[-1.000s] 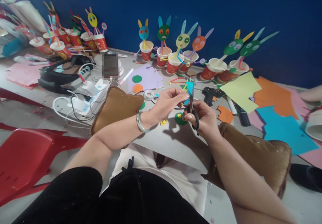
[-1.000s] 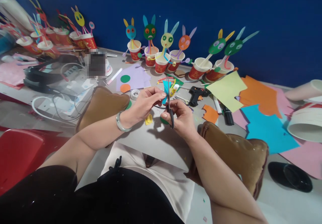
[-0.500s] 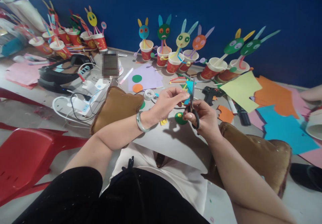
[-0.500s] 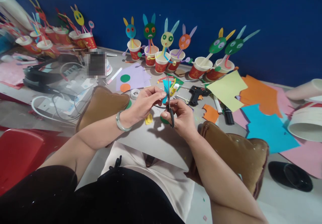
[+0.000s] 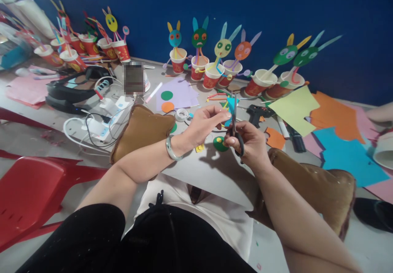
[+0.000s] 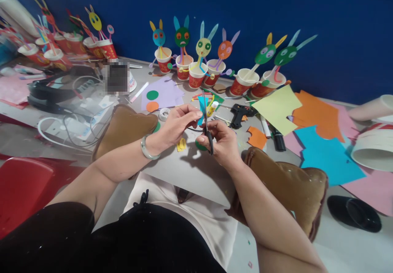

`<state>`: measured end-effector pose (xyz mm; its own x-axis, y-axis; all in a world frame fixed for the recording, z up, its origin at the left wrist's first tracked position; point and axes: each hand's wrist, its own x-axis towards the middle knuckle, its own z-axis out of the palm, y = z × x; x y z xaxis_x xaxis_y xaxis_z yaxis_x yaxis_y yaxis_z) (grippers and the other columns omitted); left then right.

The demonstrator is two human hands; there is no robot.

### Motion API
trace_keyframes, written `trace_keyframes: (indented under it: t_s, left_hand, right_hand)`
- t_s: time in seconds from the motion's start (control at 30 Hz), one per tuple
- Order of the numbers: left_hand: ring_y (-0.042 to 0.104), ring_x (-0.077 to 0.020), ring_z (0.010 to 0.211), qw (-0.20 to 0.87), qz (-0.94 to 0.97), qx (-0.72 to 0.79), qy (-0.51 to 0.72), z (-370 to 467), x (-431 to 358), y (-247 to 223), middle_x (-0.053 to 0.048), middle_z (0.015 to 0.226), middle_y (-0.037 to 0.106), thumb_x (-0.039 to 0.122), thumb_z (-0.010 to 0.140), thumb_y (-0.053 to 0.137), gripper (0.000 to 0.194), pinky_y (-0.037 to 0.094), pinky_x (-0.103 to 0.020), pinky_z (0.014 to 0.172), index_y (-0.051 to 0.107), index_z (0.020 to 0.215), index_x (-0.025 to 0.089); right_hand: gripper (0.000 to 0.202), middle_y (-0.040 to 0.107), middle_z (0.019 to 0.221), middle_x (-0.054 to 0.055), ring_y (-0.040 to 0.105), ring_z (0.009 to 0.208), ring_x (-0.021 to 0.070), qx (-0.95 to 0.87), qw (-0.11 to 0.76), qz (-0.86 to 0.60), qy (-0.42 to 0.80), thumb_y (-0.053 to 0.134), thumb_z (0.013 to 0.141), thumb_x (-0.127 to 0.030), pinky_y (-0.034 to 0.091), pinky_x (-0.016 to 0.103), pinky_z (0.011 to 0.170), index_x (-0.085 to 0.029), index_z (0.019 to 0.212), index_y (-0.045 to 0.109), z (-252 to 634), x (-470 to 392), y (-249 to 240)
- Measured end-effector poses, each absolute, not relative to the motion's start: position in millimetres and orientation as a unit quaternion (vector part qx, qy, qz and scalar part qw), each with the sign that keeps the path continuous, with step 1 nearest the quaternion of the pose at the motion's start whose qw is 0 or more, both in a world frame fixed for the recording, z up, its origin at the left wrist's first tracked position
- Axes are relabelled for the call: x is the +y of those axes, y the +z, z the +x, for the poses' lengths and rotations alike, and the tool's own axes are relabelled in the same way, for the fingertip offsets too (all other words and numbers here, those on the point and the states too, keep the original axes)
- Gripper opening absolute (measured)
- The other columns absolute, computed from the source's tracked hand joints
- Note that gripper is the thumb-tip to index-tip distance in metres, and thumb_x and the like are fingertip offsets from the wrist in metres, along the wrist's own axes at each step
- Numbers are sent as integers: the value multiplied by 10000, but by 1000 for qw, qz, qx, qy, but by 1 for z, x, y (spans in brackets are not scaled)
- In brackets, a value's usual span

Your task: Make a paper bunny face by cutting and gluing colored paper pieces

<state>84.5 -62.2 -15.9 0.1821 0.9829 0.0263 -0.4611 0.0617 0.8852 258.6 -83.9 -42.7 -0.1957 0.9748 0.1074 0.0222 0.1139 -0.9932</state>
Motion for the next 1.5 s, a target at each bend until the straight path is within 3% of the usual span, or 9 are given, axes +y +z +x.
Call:
trace_keyframes:
  t_s: [0.37,0.57,1.5]
  left_hand:
    - [480,-68,639,649,415,318,553,84,-61,-20,41,668,565,467,759,961,468,387,-257,615,601,647,190]
    - [471,-68,653,641,430,304,558,83,-60,-23,46,673,559,533,746,954,502,382,-257,630,600,662,187]
    - [445,-75,661,623,457,309,554,81,-58,-25,50,678,540,552,774,909,494,414,-266,677,582,654,202]
  right_hand:
    - [595,679,681,-25,593,559,125,-587,462,-422,514,1067,571,-553,491,248,532,-238,914,697,260,-83,-41]
    - [568,684,690,-23,589,565,125,-581,461,-429,516,1073,556,-496,493,249,529,-232,903,710,260,-83,-38]
    - [583,649,615,-33,555,502,124,-580,448,-442,516,1078,504,-533,462,255,462,-228,850,721,262,-82,-32]
